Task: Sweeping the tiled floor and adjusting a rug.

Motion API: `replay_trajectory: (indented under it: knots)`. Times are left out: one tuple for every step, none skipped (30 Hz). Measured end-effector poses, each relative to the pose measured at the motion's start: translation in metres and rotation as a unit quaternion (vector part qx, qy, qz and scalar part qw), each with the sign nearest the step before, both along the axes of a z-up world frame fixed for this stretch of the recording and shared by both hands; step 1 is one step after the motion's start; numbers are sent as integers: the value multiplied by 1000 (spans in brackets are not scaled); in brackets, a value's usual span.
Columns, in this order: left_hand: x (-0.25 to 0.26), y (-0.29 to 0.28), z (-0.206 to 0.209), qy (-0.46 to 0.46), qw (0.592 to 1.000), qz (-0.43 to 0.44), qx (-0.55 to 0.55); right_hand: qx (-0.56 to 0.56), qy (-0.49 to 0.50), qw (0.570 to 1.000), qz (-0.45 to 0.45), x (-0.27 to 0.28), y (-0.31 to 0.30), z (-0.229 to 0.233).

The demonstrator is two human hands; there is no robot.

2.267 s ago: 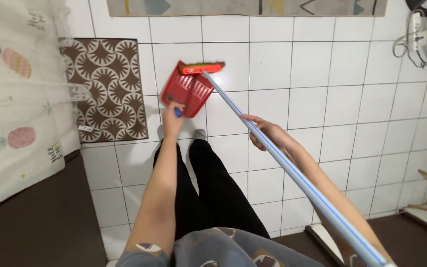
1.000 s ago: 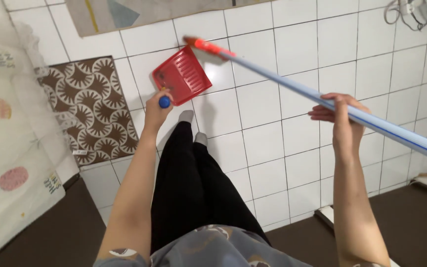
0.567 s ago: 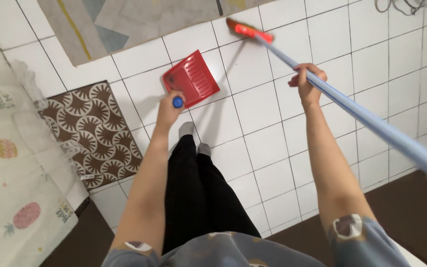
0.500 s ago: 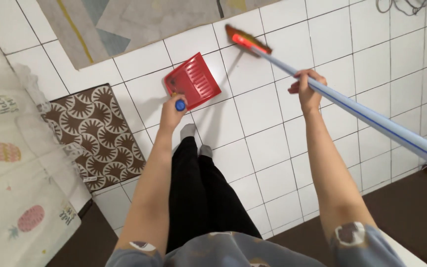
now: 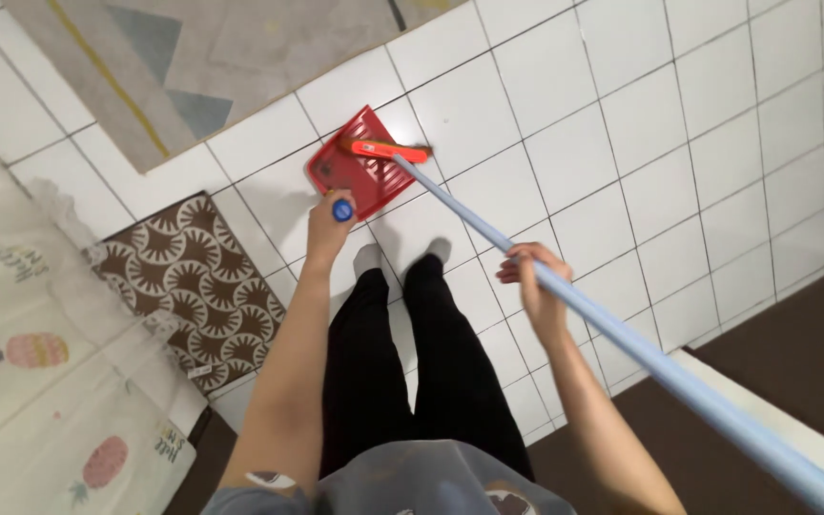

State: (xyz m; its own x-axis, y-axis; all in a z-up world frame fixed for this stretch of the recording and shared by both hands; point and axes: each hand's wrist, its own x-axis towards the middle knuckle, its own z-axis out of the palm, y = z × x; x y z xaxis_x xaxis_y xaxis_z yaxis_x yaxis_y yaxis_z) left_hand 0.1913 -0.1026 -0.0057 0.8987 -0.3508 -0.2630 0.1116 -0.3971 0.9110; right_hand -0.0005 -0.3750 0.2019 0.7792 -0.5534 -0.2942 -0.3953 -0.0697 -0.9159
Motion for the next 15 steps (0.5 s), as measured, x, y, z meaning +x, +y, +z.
replay_trajectory:
  knots:
    - [2,-2,1,-1,1000,-6,-2,-2,-1,1000,-6,1,-12,11]
    - [4,-3,2,0,1000,0,-27,2,12,999,-45,3,-24,22]
    - [7,-5,4,0,999,7,-52,6,25,996,-83,4,-36,32]
    - [7,-8,12,2,999,2,-52,7,27,996,-88,4,-48,41]
    - [9,-12,21,-29,998,-3,-50,-11,18,995,-94,4,-60,49]
    - [13,-18,29,-64,997,-8,-50,-30,6,995,-99,7,-75,56]
    - [15,-27,30,-66,996,-11,-51,-31,4,994,-103,11,-83,60]
    - [19,-36,31,-29,998,-19,-43,-58,8,992,-116,15,-92,63]
    - [22,-46,32,7,999,-28,-35,-85,12,988,-129,18,-101,67]
    - [24,-56,29,7,999,-34,-36,-86,13,987,-135,19,-109,62]
    - [27,-67,25,-40,996,-59,-46,-85,-9,986,-142,20,-117,58]
    - [30,-80,20,-87,991,-79,-57,-86,-32,985,-145,24,-129,53]
    - [35,-94,18,-87,991,-80,-60,-88,-32,985,-146,28,-141,46]
    - [38,-106,15,-98,988,-97,-66,-98,-39,983,-154,31,-151,37]
    - [42,-117,13,-108,985,-114,-73,-107,-45,980,-161,34,-161,29]
